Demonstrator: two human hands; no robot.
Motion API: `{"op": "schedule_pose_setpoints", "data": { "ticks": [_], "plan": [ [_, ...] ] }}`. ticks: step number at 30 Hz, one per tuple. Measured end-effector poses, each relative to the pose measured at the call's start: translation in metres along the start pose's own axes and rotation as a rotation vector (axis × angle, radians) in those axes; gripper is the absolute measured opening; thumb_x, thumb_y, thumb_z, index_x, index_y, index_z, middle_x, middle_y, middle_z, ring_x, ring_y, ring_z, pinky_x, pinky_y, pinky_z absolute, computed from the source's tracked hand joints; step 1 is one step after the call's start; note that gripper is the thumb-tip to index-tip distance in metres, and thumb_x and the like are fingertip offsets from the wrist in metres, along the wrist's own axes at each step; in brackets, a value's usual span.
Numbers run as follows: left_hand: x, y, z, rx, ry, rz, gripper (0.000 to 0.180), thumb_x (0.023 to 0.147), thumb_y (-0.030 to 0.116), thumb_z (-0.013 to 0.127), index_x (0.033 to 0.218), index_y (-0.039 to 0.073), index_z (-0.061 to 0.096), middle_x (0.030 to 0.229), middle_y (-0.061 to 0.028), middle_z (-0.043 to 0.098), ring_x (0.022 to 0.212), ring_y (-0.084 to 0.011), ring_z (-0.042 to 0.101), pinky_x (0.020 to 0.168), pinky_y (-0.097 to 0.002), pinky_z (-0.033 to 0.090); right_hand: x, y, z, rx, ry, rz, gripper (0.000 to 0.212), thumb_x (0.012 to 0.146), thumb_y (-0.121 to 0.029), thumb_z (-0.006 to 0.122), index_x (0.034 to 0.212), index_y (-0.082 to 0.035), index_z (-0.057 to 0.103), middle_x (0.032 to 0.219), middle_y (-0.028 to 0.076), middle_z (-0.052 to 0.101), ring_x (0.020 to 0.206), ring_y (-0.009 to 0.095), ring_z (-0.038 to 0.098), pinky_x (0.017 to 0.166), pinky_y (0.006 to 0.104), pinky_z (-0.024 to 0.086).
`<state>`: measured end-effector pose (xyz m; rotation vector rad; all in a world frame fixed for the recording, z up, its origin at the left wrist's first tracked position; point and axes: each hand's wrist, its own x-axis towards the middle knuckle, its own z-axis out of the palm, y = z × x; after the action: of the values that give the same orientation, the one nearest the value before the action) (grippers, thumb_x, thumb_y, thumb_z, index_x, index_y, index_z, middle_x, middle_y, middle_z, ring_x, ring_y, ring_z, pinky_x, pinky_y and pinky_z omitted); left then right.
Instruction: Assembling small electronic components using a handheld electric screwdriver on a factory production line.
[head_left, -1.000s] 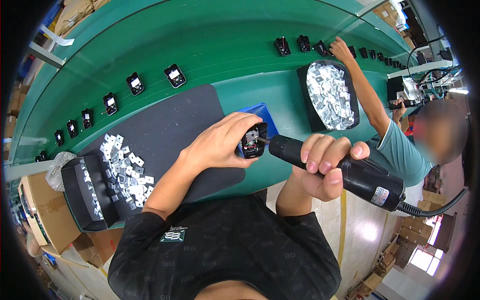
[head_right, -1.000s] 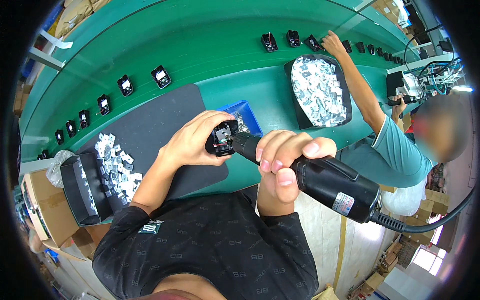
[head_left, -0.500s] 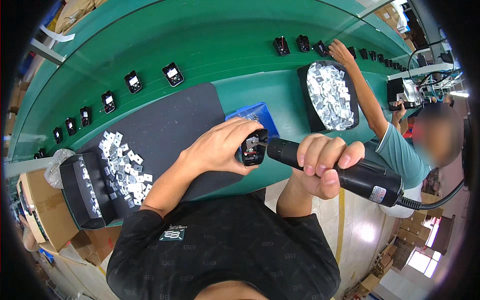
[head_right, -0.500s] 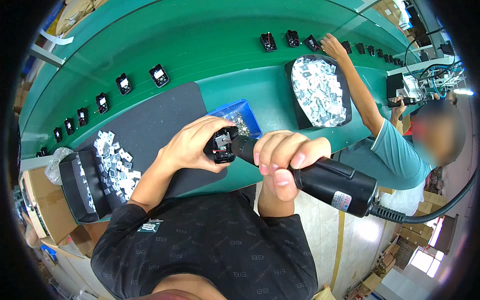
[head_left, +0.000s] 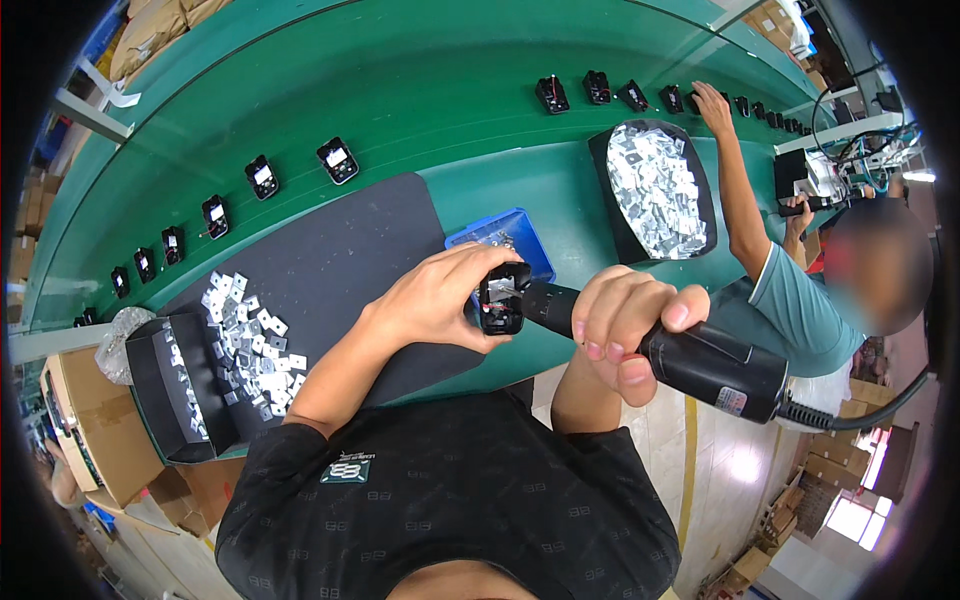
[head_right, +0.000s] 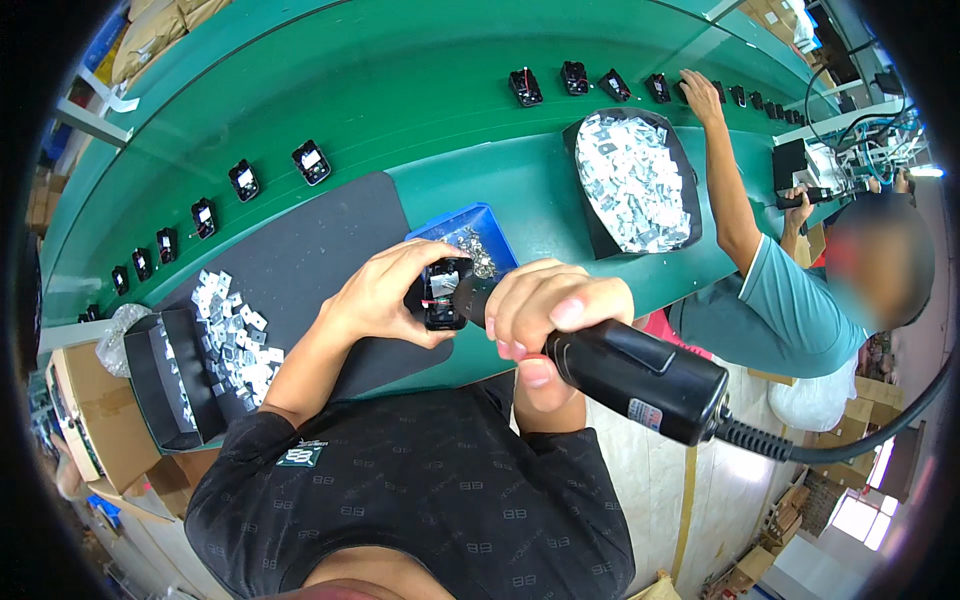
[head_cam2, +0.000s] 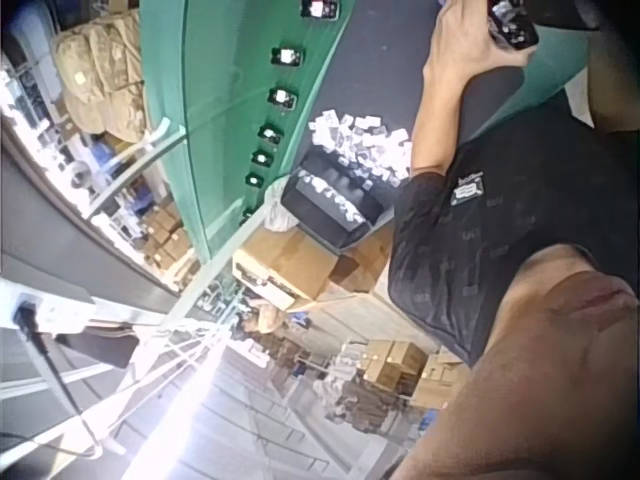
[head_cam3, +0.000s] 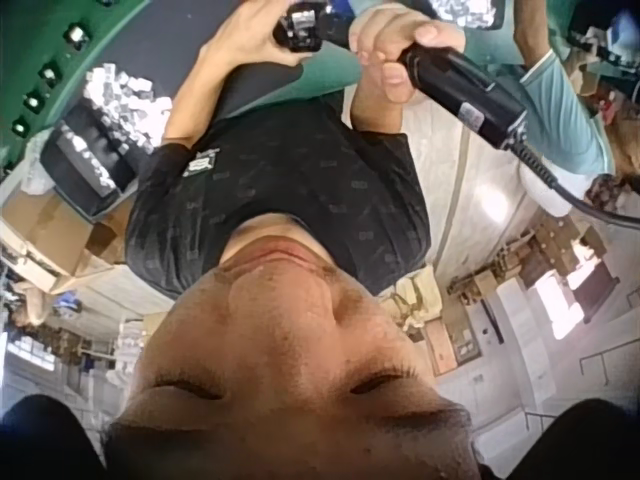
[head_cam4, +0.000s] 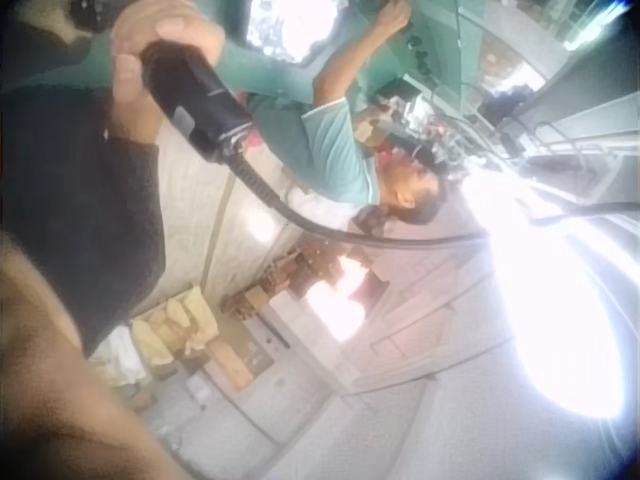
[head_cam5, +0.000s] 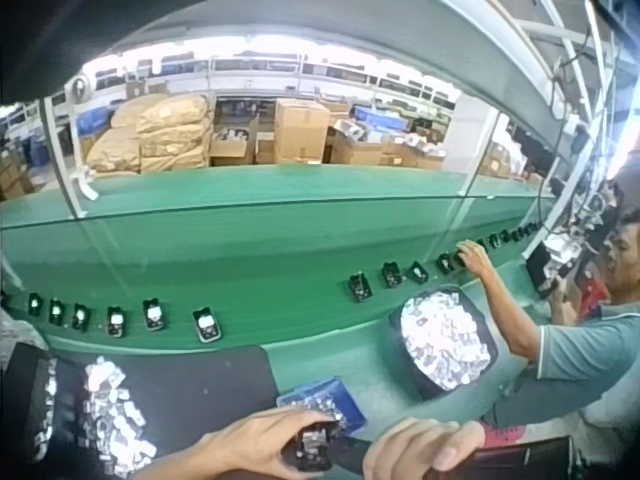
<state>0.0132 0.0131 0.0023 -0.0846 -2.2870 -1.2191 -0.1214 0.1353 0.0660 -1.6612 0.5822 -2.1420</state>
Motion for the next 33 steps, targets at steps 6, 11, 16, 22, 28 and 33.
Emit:
{"op": "schedule_pose_setpoints", "data": {
  "ticks": [6,11,16,22,28,33],
  "plan": [
    [0.003,-0.001,0.000,-0.036,-0.106,-0.064,0.067,0.052,0.018,0.079,0.111,0.004,0.049,0.096,-0.0122,0.059,0.092,-0.0311,0.058,0.083,-0.0380,0.046,0.001,0.002,-0.008,0.032,-0.073,0.028,0.047,0.075,-0.007,0.063,0.115,-0.005,0.039,0.061,-0.001,0.052,0.047,0.012,0.053,0.046,0.0251,0.047],
    [0.027,0.002,-0.014,0.291,-0.097,0.041,0.071,0.046,0.029,0.079,0.109,0.007,0.053,0.106,-0.0089,0.054,0.102,-0.0298,0.049,0.090,-0.0402,0.035,0.001,-0.005,-0.016,-0.061,-0.095,-0.062,0.043,0.075,-0.006,0.062,0.111,-0.007,0.040,0.065,0.000,0.053,0.051,0.013,0.054,0.049,0.0260,0.047],
    [0.043,-0.012,-0.013,0.465,-0.260,-0.018,0.062,0.053,0.028,0.075,0.105,0.004,0.052,0.100,-0.0114,0.054,0.096,-0.0298,0.051,0.085,-0.0380,0.040,-0.010,-0.014,-0.008,-0.155,0.268,-0.142,0.038,0.075,-0.008,0.065,0.104,-0.007,0.041,0.062,0.002,0.051,0.049,0.014,0.052,0.049,0.0289,0.047],
    [0.050,-0.074,-0.043,0.482,0.134,-0.242,0.060,0.057,0.022,0.074,0.106,-0.002,0.050,0.103,-0.0192,0.053,0.098,-0.0342,0.051,0.087,-0.0388,0.042,-0.008,-0.043,-0.024,-0.190,0.476,-0.106,0.042,0.076,-0.008,0.060,0.112,-0.004,0.038,0.065,0.004,0.045,0.050,0.014,0.046,0.050,0.0280,0.043],
    [0.035,-0.166,-0.081,0.687,0.038,-0.550,0.065,0.059,0.027,0.076,0.110,-0.002,0.048,0.108,-0.0227,0.054,0.101,-0.0369,0.052,0.088,-0.0411,0.042,-0.023,-0.028,-0.024,-0.186,0.605,0.023,0.040,0.075,-0.002,0.061,0.108,0.001,0.039,0.063,0.004,0.047,0.051,0.013,0.047,0.052,0.0276,0.045],
    [0.022,-0.139,-0.079,0.882,0.035,-0.682,0.090,0.060,0.039,0.077,0.131,0.002,0.036,0.130,-0.0238,0.040,0.121,-0.0382,0.039,0.098,-0.0442,0.034,-0.027,-0.027,-0.022,-0.352,0.556,0.071,0.038,0.077,-0.008,0.061,0.106,-0.001,0.037,0.061,0.003,0.044,0.049,0.012,0.044,0.049,0.0263,0.042]
  ]
}}
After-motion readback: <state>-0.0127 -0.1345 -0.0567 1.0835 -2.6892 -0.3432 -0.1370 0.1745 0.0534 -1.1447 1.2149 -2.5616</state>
